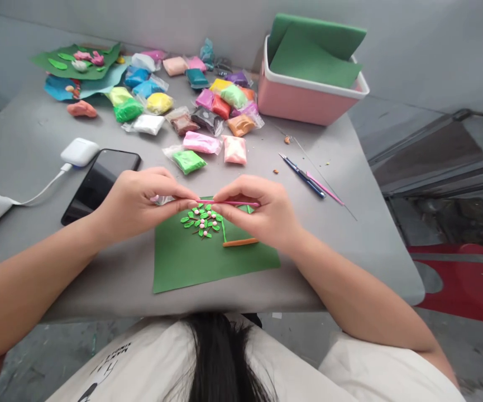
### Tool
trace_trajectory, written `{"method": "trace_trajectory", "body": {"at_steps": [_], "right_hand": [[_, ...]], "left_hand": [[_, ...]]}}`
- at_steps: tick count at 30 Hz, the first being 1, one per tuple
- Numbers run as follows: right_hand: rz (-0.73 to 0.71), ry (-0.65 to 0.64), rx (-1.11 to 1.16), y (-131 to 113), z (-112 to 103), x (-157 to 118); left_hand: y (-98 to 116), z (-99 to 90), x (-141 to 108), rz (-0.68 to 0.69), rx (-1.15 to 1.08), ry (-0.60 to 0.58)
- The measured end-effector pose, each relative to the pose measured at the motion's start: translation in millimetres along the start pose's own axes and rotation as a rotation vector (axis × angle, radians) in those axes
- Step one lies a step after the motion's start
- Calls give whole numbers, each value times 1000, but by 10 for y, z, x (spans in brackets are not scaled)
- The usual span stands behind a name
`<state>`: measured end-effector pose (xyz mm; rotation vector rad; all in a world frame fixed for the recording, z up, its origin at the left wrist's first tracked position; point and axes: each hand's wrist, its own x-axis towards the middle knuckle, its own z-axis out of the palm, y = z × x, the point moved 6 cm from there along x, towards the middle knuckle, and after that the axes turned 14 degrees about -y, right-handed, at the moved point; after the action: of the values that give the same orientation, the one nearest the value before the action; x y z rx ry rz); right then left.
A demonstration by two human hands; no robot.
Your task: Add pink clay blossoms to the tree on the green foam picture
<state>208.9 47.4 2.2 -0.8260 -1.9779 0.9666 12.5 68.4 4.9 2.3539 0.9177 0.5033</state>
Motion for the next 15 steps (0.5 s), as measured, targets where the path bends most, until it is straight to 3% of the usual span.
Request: {"method": "trace_trajectory", "body": {"at_steps": [4,8,11,15], "right_hand": [[-38,45,62,34,29,-26],[-116,5,-86,47,31,-24],[-161,-24,-187,38,-2,-12],[-77,-67,-165,87,-28,2]], "left_hand": [[-2,-48,-3,33,61,52],[-74,-131,-2,-108,91,62],[-117,-139,5,-197,43,15],[-78,-51,34,-163,78,-108]]}}
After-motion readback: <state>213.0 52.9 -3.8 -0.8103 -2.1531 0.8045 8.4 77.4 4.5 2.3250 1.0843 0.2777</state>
